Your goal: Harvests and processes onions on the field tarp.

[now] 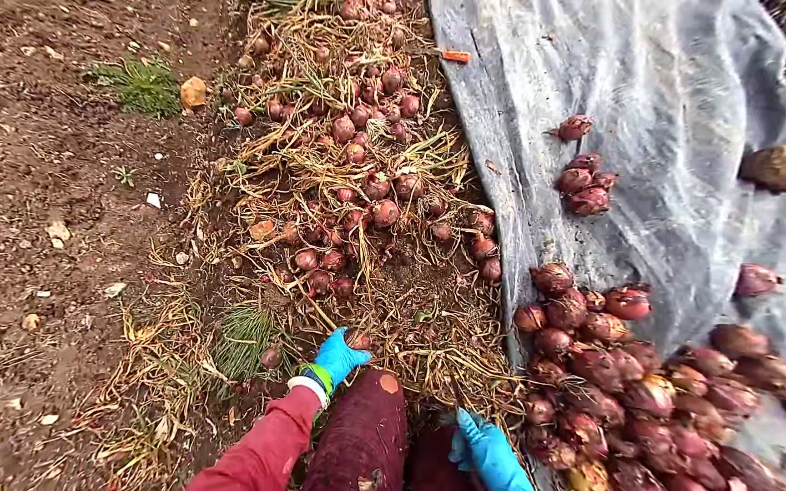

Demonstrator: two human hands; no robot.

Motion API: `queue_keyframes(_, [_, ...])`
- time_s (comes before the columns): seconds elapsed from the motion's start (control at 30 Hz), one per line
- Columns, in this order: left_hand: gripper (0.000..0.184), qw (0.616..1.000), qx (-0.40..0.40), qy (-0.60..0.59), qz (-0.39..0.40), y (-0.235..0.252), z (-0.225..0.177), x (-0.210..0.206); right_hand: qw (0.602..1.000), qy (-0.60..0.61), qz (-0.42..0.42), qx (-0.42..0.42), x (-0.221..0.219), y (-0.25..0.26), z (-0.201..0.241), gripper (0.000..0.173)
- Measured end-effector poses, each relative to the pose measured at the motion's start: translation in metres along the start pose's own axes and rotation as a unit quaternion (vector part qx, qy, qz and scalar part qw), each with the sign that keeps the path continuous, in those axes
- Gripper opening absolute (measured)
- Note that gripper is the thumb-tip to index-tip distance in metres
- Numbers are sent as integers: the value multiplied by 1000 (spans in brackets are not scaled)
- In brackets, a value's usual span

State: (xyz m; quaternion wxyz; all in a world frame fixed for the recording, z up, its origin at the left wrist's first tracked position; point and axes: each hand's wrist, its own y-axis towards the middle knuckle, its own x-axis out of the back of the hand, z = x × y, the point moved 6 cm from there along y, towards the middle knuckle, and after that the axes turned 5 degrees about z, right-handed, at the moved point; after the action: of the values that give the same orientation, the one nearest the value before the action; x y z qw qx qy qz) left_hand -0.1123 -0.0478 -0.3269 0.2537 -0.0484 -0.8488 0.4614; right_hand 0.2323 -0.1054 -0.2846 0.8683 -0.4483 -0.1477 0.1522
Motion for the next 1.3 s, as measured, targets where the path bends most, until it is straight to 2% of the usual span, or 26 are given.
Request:
queue_keyframes(0.07, [83, 991, -102, -82, 14, -37, -41, 5, 996, 81, 24, 40, -5, -6, 18, 75])
queue_keyframes(0.13, [67, 979, -196, -49, 31, -83, -82, 11, 986, 123, 75, 82, -20, -15, 41, 84])
queue_keyframes(0.23, [57, 947, -293, 126, 29, -134, -118, 10, 963, 79, 134, 219, -42, -40, 78, 94])
queue_keyframes(0.3, [55, 909, -329, 254, 36, -163, -123, 2, 945, 68, 117, 298, -48, -63, 101, 92])
queue_keyframes(0.4, [62, 867, -335, 361, 80, -183, -132, 8, 933, 6, 71, 353, -43, -77, 123, 93])
queue_keyframes(0.47, [65, 856, -313, 403, 87, -168, -134, 19, 943, -31, 90, 318, -39, -69, 126, 87])
queue_keyframes(0.53, [62, 868, -276, 409, 55, -143, -140, 33, 953, -29, 126, 273, -27, -51, 122, 83])
queue_keyframes(0.6, [52, 905, -267, 331, 10, -121, -150, 41, 964, 11, 108, 244, -13, -32, 117, 86])
queue_keyframes(0.67, [39, 915, -266, 301, 22, -123, -168, 22, 970, -26, 118, 211, -6, -17, 109, 85])
queue_keyframes(0.7, [37, 897, -258, 352, 66, -131, -183, 2, 966, -59, 142, 207, -4, -11, 107, 81])
queue_keyframes(0.77, [34, 823, -241, 481, 181, -148, -212, -43, 960, -85, 165, 211, 7, -11, 115, 66])
queue_keyframes(0.8, [31, 798, -245, 508, 213, -149, -228, -54, 961, -86, 151, 213, 18, -13, 126, 72])
queue_keyframes(0.83, [28, 796, -249, 510, 210, -142, -245, -53, 964, -72, 114, 229, 34, -16, 137, 78])
queue_keyframes(0.87, [26, 820, -251, 486, 170, -128, -262, -38, 966, -43, 63, 249, 55, -19, 148, 83])
queue_keyframes(0.93, [25, 886, -261, 382, 34, -103, -279, 18, 960, 54, -43, 272, 102, -26, 162, 94])
queue_keyframes(0.97, [25, 913, -269, 306, -27, -100, -271, 51, 957, 72, -85, 268, 124, -32, 163, 97])
queue_keyframes(1.03, [24, 937, -266, 200, -107, -109, -232, 117, 956, 54, -133, 255, 147, -36, 163, 96])
queue_keyframes(1.07, [25, 945, -232, 189, -129, -116, -194, 145, 960, 34, -133, 243, 142, -38, 153, 96])
queue_keyframes(1.13, [30, 960, -98, 222, -138, -131, -86, 185, 971, 5, -103, 216, 114, -35, 130, 95])
queue_keyframes(1.17, [33, 957, -20, 261, -124, -134, -24, 200, 975, -4, -82, 205, 94, -26, 119, 95])
queue_keyframes(1.23, [45, 915, 144, 377, -26, -156, 108, 199, 985, -18, -38, 169, 49, -21, 86, 96])
queue_keyframes(1.27, [54, 892, 208, 400, 25, -171, 157, 186, 987, -20, -18, 156, 27, -22, 72, 96])
queue_keyframes(1.3, [58, 893, 229, 384, 53, -179, 187, 173, 988, -18, 0, 154, 8, -24, 61, 95])
